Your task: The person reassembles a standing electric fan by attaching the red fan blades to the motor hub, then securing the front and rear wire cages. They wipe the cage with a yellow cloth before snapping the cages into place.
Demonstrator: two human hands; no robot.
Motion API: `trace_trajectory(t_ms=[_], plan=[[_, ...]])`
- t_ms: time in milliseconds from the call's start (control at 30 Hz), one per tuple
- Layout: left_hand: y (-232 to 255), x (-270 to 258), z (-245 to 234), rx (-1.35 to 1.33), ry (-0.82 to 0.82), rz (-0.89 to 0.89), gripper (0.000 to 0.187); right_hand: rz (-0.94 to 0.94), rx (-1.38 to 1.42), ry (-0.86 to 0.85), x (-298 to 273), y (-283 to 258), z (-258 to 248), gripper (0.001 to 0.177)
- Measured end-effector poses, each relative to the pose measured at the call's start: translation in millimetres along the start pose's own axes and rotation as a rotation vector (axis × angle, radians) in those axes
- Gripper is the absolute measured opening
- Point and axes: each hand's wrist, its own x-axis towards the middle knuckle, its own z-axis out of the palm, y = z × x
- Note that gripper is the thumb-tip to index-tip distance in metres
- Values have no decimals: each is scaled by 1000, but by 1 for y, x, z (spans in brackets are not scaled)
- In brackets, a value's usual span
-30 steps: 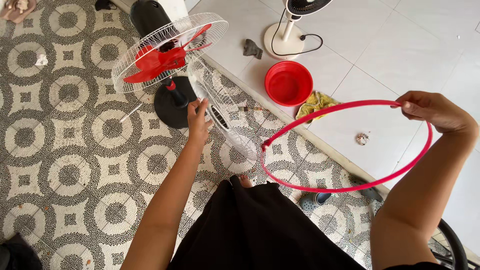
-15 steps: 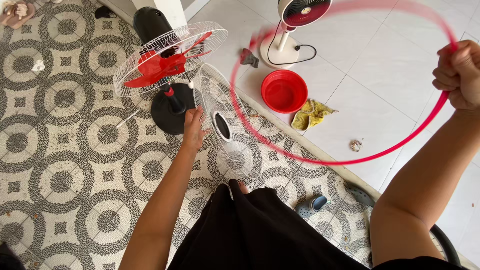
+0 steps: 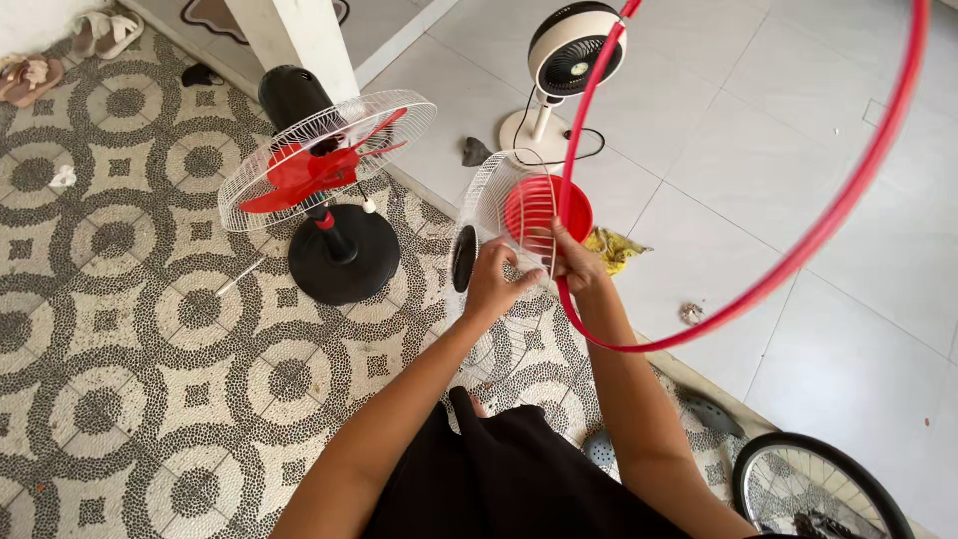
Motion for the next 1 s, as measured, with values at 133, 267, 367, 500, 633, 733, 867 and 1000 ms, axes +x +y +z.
trace_trajectory(t_ms=[133,267,367,500,633,733,867,1000], plan=[[21,-11,5,112,-41,29,66,-18,-52,119,-16,-8,13,34],[11,-27,-2,242,-142,33,59,-79,-52,128,-33,-19,6,22],[-41,-35,-27,-8,-98,-380,59,-29,33,193,-50,-39,-5,22],[-137,-64,-81,-547,290,-1157,55,-89,98,134,-70,-71,-18,28],[-191,-103,-87,-1039,391,-1320,48,-179,215,115,-70,-81,-45,29],[-204,-106,-78,-1241,397,-1294,44,-201,225,32,-65,-73,-86,27],[-210,-73,-83,-1344,456,-1130,42,-94,38,329,-60,-64,-146,32],[-198,-27,-78,-1294,371,-1007,44,-72,-382,809,-71,-42,-188,39]])
